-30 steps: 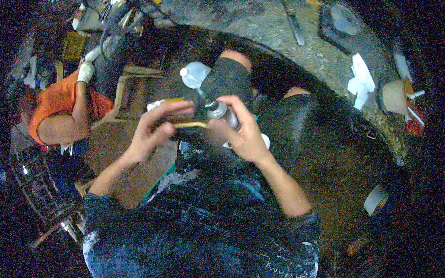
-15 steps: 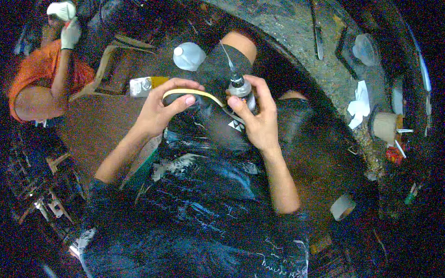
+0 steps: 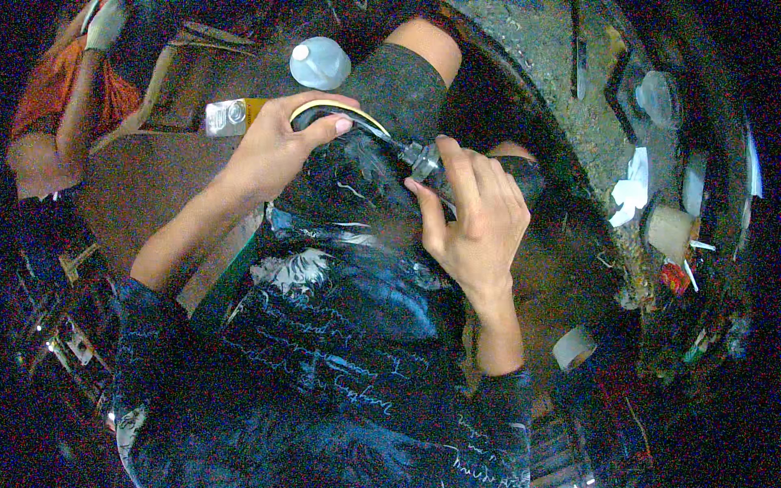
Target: The person applies glue to the sole of a black and white sneaker using a small bottle and a wooden stick. They repeatedly apply adhesive along the edge of the sole and press the parts together.
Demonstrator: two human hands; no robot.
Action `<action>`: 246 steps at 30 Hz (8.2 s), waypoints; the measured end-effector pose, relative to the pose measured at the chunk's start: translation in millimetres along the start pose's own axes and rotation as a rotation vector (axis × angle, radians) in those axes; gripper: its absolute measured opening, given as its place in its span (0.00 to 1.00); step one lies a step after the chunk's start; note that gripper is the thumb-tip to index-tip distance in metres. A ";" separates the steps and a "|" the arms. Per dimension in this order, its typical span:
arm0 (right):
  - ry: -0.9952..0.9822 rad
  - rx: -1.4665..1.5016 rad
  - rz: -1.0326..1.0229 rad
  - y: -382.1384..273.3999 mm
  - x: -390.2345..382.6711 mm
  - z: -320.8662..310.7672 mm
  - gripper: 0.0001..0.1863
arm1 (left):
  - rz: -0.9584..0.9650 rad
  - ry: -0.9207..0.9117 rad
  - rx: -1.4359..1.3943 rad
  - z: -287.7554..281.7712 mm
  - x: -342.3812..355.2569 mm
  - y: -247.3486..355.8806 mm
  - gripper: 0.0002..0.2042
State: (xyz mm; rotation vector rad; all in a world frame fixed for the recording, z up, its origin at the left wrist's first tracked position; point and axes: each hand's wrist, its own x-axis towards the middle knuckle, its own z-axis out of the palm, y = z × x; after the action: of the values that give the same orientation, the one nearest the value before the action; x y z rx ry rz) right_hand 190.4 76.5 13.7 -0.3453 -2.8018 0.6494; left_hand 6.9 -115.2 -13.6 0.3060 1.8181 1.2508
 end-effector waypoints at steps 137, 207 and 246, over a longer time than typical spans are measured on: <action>0.305 0.672 0.448 -30.8 -77.3 40.1 0.27 | 0.607 -0.681 1.459 4.3 -7.1 62.3 0.12; -0.047 -0.103 0.129 -22.5 -69.1 -12.6 0.31 | 0.535 -0.279 0.832 11.4 -8.8 33.8 0.15; -0.110 0.132 0.139 -6.4 -64.9 -28.8 0.30 | 0.958 0.111 1.001 6.9 -36.1 -27.8 0.21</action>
State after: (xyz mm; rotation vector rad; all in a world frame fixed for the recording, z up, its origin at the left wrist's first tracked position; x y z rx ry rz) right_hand 258.7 64.1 29.9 -0.4952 -2.8368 0.9058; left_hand 40.5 -146.3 -19.0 1.8448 2.3640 0.7758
